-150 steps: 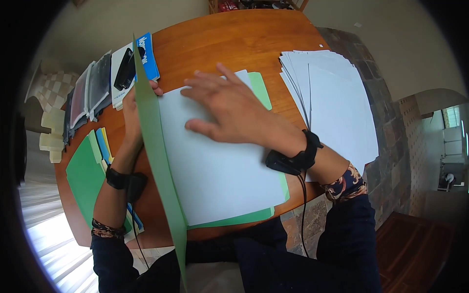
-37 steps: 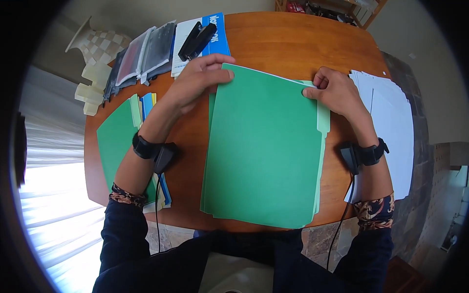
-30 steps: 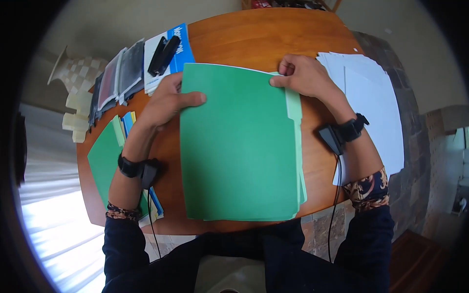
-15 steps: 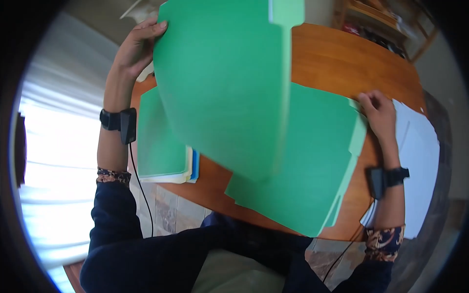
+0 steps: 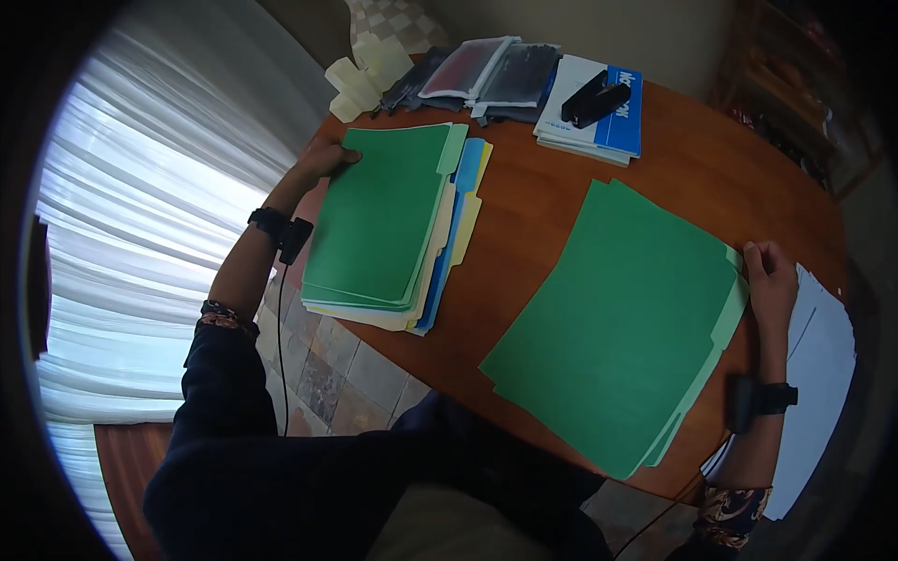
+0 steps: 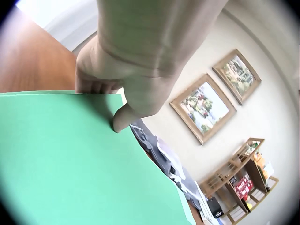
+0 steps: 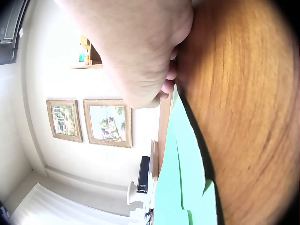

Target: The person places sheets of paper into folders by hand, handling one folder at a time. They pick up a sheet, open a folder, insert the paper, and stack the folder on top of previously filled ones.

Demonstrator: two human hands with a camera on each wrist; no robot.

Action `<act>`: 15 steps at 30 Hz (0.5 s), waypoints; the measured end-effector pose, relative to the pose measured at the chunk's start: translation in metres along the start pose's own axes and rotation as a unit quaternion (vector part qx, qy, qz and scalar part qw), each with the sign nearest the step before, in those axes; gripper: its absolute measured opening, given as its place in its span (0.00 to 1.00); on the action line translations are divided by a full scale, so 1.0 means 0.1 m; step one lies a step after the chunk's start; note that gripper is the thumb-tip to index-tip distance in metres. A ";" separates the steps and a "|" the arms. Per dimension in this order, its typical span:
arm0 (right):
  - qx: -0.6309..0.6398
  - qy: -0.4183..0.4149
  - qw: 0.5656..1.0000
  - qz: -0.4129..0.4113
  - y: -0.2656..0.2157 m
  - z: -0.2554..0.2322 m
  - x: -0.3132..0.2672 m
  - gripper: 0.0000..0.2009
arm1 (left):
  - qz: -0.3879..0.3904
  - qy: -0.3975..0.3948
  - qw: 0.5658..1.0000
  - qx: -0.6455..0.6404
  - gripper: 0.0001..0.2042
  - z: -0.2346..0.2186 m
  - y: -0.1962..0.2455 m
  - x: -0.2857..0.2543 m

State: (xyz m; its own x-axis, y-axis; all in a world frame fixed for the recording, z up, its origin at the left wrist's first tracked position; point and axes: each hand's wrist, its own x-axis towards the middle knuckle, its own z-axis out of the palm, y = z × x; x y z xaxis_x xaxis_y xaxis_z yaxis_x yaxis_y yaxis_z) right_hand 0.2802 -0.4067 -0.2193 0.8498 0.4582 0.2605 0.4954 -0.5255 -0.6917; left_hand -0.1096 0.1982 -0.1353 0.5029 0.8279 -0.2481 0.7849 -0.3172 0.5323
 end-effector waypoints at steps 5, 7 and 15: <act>-0.052 0.021 0.998 0.000 -0.13 -0.02 -0.07 0.13 | 0.177 0.167 0.876 0.416 0.20 0.13 0.50 -0.32; -0.059 0.027 0.998 0.025 -0.27 -0.04 -0.12 0.13 | 0.263 0.117 0.884 0.370 0.21 0.42 0.91 -0.56; -0.060 0.010 0.997 0.053 -0.26 -0.06 -0.11 0.13 | 0.622 -0.096 0.771 0.098 0.20 2.17 2.64 -1.83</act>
State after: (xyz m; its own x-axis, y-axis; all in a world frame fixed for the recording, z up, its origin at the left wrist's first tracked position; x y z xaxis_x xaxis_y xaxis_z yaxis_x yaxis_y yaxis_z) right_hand 0.2585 -0.4023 -0.2004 0.9014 0.3816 0.2047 0.4196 -0.6527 -0.6308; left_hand 0.0840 -0.1372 -0.1253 0.9403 -0.2501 0.2310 -0.3171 -0.8901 0.3273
